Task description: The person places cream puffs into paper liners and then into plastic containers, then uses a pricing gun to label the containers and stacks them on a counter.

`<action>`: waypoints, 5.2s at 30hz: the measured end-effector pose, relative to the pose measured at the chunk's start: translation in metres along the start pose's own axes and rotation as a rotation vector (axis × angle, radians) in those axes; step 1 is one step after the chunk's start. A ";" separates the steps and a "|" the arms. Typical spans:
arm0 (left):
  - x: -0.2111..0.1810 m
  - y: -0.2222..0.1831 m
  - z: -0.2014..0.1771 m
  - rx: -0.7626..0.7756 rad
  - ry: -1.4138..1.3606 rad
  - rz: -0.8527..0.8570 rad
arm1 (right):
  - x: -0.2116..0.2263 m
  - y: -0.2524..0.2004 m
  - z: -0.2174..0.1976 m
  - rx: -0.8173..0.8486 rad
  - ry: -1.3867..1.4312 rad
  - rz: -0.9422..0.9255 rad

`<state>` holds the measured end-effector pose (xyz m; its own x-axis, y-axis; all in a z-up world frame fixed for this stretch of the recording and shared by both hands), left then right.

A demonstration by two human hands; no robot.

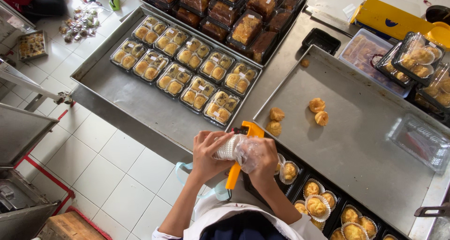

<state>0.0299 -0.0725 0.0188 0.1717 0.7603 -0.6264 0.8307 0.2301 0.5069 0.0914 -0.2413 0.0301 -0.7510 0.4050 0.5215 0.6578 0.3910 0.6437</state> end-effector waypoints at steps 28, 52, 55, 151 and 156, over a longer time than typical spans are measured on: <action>0.031 0.031 -0.008 0.210 -0.176 -0.069 | -0.045 -0.013 -0.038 -0.155 0.079 0.357; 0.058 -0.004 0.116 0.142 0.005 -0.171 | -0.139 -0.030 -0.089 -0.127 0.028 0.629; 0.062 0.002 0.125 0.180 0.049 -0.077 | -0.156 -0.042 -0.101 -0.130 0.036 0.699; -0.052 -0.102 0.131 0.663 -0.034 0.468 | -0.085 -0.157 -0.064 0.689 -0.553 0.240; -0.065 -0.082 0.119 0.370 -0.236 0.352 | -0.166 -0.057 -0.106 0.577 -0.451 0.238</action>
<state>0.0135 -0.2126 -0.0523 0.5511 0.5862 -0.5939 0.8246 -0.2737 0.4951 0.1728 -0.4180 -0.0337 -0.5715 0.7814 0.2505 0.8170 0.5704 0.0844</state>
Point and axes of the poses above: each hand's wrist, its own y-axis towards the middle knuckle, its own z-axis out of the palm, x = y × z, the point moved 2 cm from there along y, towards the middle knuckle
